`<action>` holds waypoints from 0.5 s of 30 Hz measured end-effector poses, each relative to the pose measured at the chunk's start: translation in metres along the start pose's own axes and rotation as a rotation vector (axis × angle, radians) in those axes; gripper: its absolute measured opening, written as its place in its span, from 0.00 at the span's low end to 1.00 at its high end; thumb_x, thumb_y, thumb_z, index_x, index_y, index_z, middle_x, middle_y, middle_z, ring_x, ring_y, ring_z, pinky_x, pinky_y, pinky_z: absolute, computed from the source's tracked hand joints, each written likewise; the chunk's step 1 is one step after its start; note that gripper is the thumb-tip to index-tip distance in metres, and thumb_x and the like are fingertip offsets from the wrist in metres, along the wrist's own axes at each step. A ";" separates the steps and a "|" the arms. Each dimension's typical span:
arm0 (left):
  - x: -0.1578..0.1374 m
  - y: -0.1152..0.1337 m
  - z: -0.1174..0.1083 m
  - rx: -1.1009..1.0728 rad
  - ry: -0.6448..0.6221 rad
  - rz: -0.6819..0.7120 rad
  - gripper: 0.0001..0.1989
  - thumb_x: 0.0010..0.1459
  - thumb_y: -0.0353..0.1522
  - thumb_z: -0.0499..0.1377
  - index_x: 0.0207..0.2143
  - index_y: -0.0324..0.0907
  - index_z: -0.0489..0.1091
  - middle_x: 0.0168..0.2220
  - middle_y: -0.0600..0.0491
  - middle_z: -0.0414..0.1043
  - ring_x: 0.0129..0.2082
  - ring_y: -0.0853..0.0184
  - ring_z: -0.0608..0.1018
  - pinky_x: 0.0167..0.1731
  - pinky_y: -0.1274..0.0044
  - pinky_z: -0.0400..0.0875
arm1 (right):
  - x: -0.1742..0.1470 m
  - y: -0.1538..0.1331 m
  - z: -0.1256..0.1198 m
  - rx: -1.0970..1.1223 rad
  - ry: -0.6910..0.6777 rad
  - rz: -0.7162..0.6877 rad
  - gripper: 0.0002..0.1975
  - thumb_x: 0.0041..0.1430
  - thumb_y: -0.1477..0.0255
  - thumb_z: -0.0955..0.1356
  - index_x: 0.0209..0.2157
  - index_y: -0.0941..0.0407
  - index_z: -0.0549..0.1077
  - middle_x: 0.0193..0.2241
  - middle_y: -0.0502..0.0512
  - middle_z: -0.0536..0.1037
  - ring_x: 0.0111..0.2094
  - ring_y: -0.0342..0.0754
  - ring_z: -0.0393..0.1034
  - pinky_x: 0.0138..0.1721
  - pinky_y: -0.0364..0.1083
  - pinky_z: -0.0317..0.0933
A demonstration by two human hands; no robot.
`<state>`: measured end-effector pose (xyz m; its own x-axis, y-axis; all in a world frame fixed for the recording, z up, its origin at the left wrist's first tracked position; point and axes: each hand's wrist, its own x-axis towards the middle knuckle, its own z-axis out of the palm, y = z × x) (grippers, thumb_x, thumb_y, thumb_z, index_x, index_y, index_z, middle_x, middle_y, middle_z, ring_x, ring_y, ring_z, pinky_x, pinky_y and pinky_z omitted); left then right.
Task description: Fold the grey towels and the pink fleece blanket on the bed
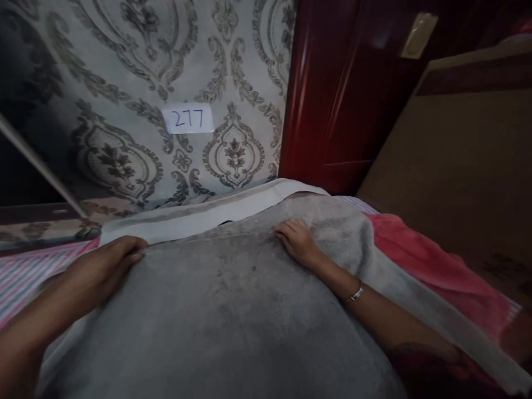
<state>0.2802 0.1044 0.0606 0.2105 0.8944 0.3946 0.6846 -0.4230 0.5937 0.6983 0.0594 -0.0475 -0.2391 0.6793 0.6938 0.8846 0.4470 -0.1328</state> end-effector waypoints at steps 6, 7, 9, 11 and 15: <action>-0.001 -0.008 0.001 0.161 -0.120 0.200 0.12 0.60 0.43 0.52 0.29 0.53 0.73 0.28 0.59 0.75 0.31 0.62 0.76 0.35 0.72 0.66 | -0.003 0.017 -0.017 0.036 -0.049 -0.063 0.12 0.71 0.63 0.62 0.42 0.53 0.75 0.39 0.58 0.77 0.41 0.53 0.68 0.44 0.53 0.61; 0.000 -0.010 0.000 0.169 -0.126 0.190 0.12 0.60 0.43 0.52 0.30 0.53 0.72 0.28 0.59 0.75 0.31 0.62 0.76 0.35 0.72 0.66 | -0.004 0.023 -0.023 0.047 -0.049 -0.063 0.12 0.71 0.63 0.63 0.40 0.53 0.75 0.38 0.58 0.77 0.41 0.53 0.68 0.44 0.52 0.61; 0.001 -0.016 -0.002 0.179 -0.141 0.178 0.12 0.60 0.44 0.52 0.30 0.53 0.72 0.27 0.60 0.75 0.31 0.62 0.76 0.35 0.71 0.66 | -0.006 0.036 -0.036 0.081 -0.025 -0.026 0.11 0.69 0.62 0.65 0.37 0.53 0.74 0.35 0.56 0.76 0.39 0.52 0.68 0.43 0.52 0.61; 0.003 -0.022 -0.004 0.196 -0.152 0.164 0.13 0.61 0.45 0.51 0.31 0.53 0.71 0.28 0.60 0.76 0.32 0.61 0.77 0.35 0.71 0.68 | -0.008 0.052 -0.047 0.135 0.014 0.054 0.12 0.66 0.61 0.67 0.33 0.53 0.74 0.32 0.54 0.75 0.37 0.52 0.69 0.41 0.51 0.61; 0.009 -0.040 -0.007 0.309 -0.170 0.177 0.19 0.58 0.52 0.49 0.32 0.52 0.73 0.30 0.57 0.78 0.32 0.62 0.79 0.33 0.74 0.71 | -0.014 0.078 -0.060 0.237 -0.038 0.178 0.12 0.59 0.59 0.72 0.35 0.53 0.74 0.34 0.54 0.75 0.39 0.53 0.69 0.44 0.52 0.63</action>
<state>0.2504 0.1286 0.0453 0.4390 0.8340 0.3342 0.7997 -0.5323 0.2777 0.7948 0.0501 -0.0249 -0.1078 0.7787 0.6181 0.7968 0.4395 -0.4148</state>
